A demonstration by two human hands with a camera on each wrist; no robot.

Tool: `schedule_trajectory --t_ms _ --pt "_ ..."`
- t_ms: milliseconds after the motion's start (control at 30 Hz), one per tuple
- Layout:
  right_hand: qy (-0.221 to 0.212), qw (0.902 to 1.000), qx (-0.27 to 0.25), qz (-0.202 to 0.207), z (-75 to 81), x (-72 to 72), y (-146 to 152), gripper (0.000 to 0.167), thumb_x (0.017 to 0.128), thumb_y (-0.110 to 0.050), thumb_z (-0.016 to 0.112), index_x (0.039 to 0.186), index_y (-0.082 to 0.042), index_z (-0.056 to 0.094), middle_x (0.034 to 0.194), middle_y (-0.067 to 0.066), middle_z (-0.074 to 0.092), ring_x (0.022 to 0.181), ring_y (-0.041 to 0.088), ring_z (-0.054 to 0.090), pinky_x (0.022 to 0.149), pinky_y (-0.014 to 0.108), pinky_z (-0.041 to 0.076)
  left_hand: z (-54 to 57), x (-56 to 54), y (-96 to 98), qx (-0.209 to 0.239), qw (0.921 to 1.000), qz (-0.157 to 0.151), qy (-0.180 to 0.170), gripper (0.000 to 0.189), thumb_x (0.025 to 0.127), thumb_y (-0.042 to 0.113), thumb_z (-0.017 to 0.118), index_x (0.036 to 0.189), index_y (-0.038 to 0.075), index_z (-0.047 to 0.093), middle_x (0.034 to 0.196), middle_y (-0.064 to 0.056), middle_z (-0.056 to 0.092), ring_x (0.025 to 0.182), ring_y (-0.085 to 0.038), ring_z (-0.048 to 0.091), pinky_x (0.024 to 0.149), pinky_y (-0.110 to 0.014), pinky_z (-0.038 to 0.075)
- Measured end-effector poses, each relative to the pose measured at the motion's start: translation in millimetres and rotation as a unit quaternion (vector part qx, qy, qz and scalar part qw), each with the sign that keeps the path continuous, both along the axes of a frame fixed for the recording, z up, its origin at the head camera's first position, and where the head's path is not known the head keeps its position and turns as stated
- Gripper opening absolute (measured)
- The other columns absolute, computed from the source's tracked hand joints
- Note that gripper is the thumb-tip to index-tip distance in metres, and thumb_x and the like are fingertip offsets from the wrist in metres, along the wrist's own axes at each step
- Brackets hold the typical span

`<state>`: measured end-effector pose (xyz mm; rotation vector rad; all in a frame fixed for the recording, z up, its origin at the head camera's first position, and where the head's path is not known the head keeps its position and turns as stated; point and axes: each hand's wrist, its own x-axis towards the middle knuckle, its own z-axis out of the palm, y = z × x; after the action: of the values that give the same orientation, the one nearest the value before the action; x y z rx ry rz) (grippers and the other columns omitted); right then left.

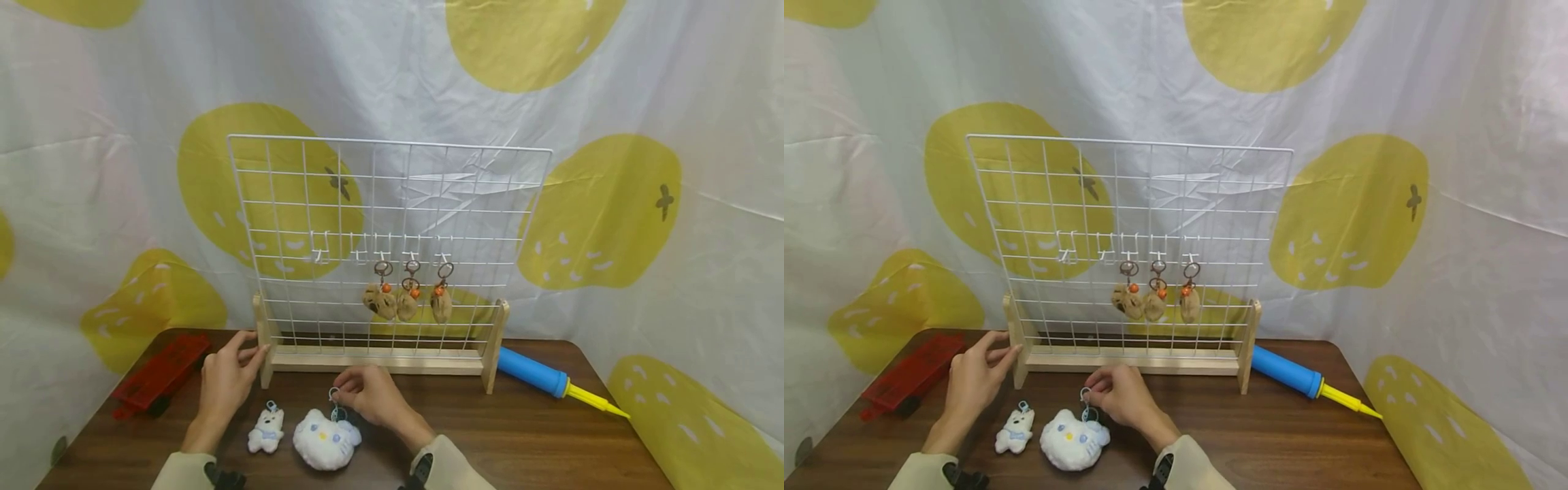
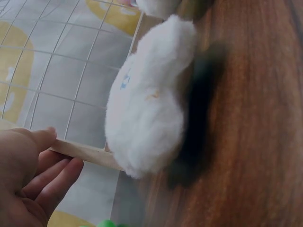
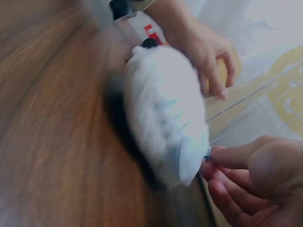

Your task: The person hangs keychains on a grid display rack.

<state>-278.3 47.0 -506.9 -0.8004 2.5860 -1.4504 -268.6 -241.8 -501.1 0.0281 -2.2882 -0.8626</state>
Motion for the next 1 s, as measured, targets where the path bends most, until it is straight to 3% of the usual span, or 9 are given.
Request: schedule_trajectory --t_ms 233,467,767,1000 --pt "0.025 0.9991 -0.036 0.001 20.2 4.2 -1 0.009 0.097 -0.014 0.082 0.104 -0.01 0.082 0.094 0.005 0.085 0.081 0.003 0.076 0.074 0.02 0.061 -0.5 0.0 -0.2 0.002 1.0 0.001 -0.001 0.029 0.095 0.021 0.086 0.12 0.008 0.075 0.096 -0.018 0.083 0.088 -0.036 0.083 0.088 -0.066 0.059" --pt "0.053 0.9954 -0.079 -0.015 45.3 9.8 0 0.006 0.097 -0.015 0.083 0.102 -0.012 0.083 0.094 0.004 0.085 0.08 0.008 0.08 0.071 0.022 0.062 -0.1 0.2 -0.2 0.004 1.0 -0.002 0.005 0.028 0.095 0.019 0.086 0.119 0.009 0.075 0.096 -0.017 0.083 0.087 -0.035 0.084 0.087 -0.066 0.059" --pt "0.1 0.9908 -0.086 -0.028 72.3 12.0 4 0.005 0.101 -0.015 0.078 0.102 -0.01 0.079 0.091 0.001 0.084 0.079 0.01 0.08 0.069 0.022 0.06 -1.7 -1.0 -0.7 0.001 0.9999 -0.004 0.013 0.027 0.095 0.018 0.086 0.118 0.008 0.076 0.094 -0.017 0.083 0.086 -0.035 0.084 0.084 -0.065 0.059" --pt "0.126 0.9862 -0.102 -0.033 91.0 11.7 9 0.004 0.101 -0.014 0.078 0.103 -0.01 0.078 0.092 0.004 0.085 0.08 0.023 0.083 0.067 0.022 0.059 -1.5 -0.5 -0.4 0.0 0.9999 -0.003 0.013 0.028 0.095 0.019 0.086 0.119 0.008 0.076 0.094 -0.016 0.083 0.087 -0.036 0.083 0.085 -0.066 0.059"
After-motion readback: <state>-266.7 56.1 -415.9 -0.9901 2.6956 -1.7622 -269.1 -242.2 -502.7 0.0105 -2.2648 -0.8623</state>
